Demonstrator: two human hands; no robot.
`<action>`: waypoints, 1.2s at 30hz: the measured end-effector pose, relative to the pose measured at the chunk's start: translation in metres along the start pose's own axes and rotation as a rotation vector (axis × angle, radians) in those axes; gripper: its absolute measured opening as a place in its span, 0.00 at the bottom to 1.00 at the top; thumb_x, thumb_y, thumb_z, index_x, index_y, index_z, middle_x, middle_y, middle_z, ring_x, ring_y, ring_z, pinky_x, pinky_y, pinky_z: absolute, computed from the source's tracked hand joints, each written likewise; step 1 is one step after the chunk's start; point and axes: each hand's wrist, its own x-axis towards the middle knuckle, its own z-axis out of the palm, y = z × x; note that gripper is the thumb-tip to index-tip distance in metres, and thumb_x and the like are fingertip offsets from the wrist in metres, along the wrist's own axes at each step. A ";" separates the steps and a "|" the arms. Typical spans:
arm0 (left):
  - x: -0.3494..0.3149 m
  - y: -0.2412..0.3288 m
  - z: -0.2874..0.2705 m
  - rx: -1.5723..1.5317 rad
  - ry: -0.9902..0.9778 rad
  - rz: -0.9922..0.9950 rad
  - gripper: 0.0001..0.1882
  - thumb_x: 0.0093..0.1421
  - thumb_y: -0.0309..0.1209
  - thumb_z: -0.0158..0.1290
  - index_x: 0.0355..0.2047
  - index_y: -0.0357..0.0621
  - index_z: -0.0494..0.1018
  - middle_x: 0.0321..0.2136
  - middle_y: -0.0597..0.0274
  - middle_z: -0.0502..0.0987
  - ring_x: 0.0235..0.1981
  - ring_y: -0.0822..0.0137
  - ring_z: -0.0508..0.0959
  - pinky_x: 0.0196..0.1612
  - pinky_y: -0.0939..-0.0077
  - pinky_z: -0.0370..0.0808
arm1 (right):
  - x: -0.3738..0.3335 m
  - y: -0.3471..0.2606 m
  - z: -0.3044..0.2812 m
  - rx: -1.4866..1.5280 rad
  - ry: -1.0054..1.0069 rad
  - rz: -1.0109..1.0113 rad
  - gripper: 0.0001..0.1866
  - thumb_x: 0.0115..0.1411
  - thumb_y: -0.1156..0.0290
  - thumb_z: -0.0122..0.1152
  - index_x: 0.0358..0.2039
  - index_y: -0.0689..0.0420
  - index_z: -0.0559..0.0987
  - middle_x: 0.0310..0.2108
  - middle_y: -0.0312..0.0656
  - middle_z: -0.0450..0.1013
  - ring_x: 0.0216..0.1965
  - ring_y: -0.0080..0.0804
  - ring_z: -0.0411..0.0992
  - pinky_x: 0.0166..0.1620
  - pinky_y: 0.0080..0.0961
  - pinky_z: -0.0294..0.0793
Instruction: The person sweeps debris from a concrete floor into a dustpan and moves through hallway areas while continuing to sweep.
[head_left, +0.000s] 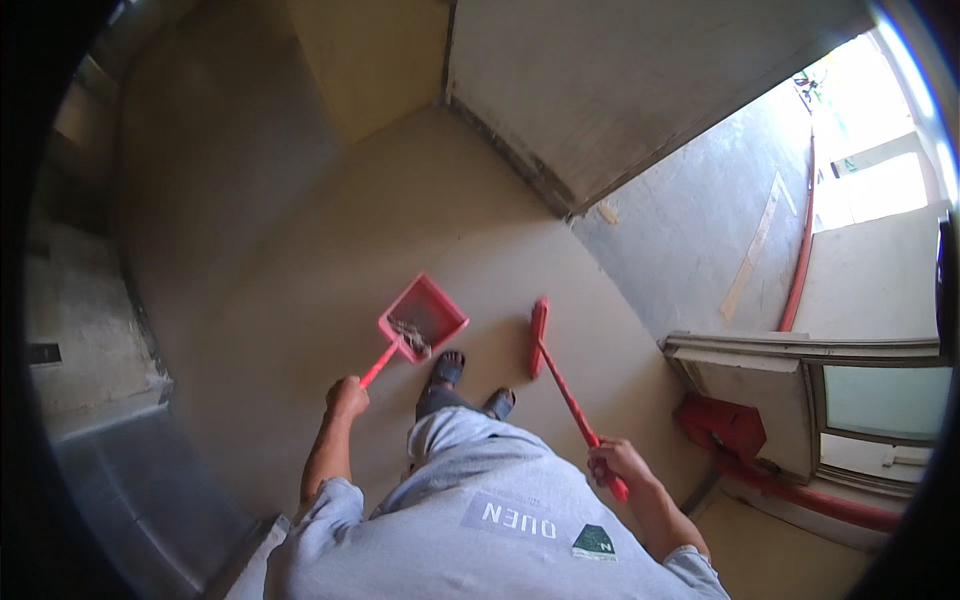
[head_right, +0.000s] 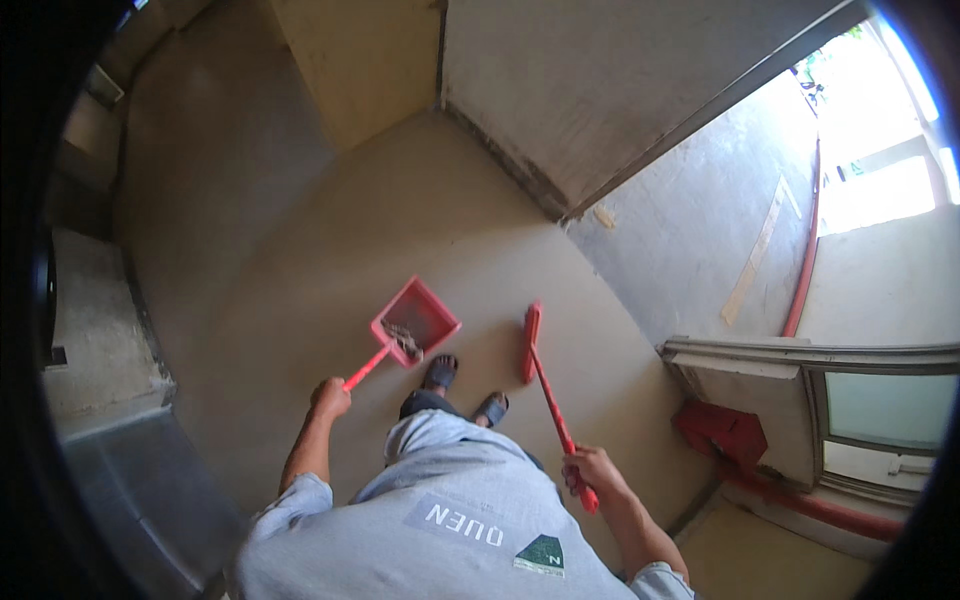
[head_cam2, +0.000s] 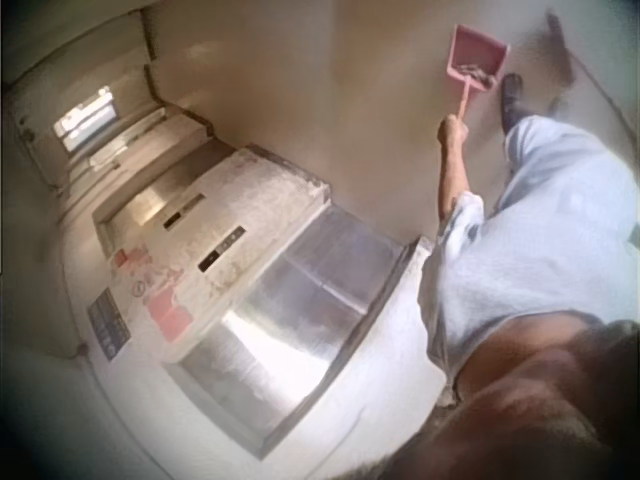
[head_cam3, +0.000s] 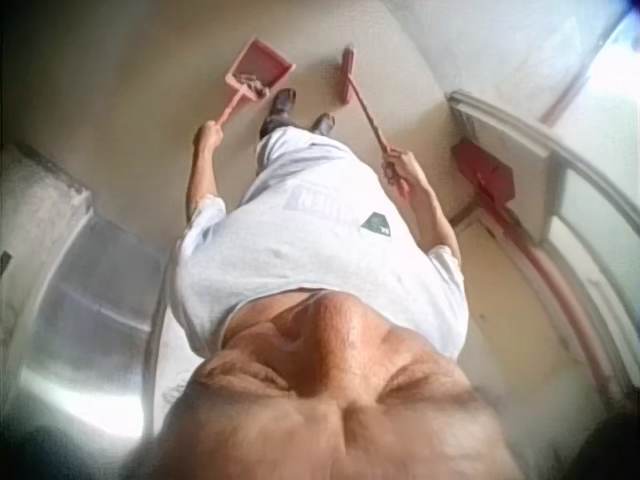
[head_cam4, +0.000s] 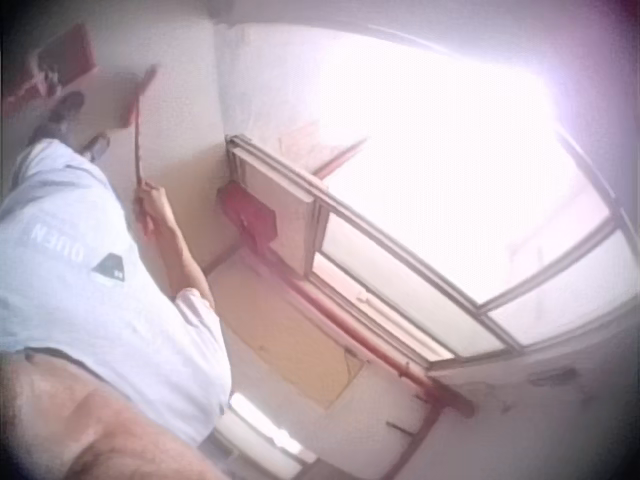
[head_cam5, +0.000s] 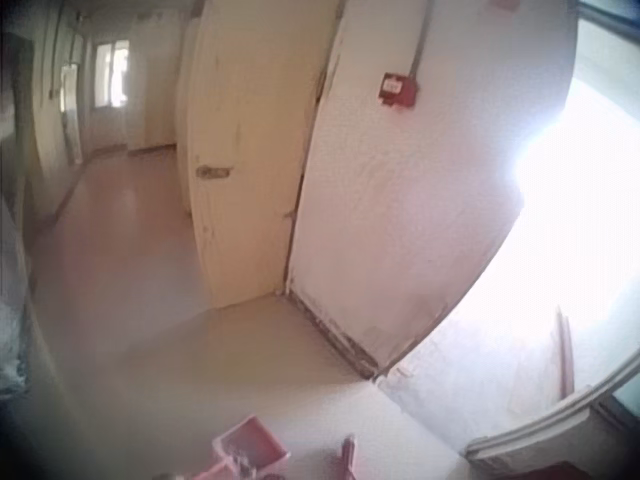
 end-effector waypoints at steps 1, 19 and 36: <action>-0.013 -0.001 0.006 -0.029 -0.015 -0.027 0.09 0.52 0.29 0.51 0.32 0.41 0.76 0.32 0.46 0.79 0.37 0.46 0.78 0.40 0.55 0.75 | 0.002 -0.002 -0.002 0.004 -0.021 0.016 0.09 0.60 0.74 0.51 0.40 0.61 0.73 0.19 0.37 0.66 0.14 0.23 0.65 0.15 0.22 0.65; -0.009 0.003 -0.027 -0.038 -0.001 -0.156 0.07 0.54 0.31 0.51 0.30 0.43 0.75 0.31 0.49 0.78 0.37 0.47 0.77 0.40 0.55 0.73 | 0.133 -0.178 0.024 -0.831 0.135 -0.327 0.33 0.52 0.77 0.44 0.61 0.49 0.61 0.22 0.48 0.71 0.17 0.34 0.71 0.21 0.32 0.72; -0.008 0.014 -0.061 -0.001 0.029 -0.061 0.06 0.54 0.30 0.50 0.28 0.42 0.74 0.30 0.48 0.78 0.36 0.46 0.77 0.38 0.55 0.73 | 0.087 0.022 -0.131 -1.629 0.234 0.017 0.39 0.57 0.70 0.49 0.67 0.34 0.48 0.31 0.50 0.75 0.33 0.47 0.77 0.35 0.42 0.76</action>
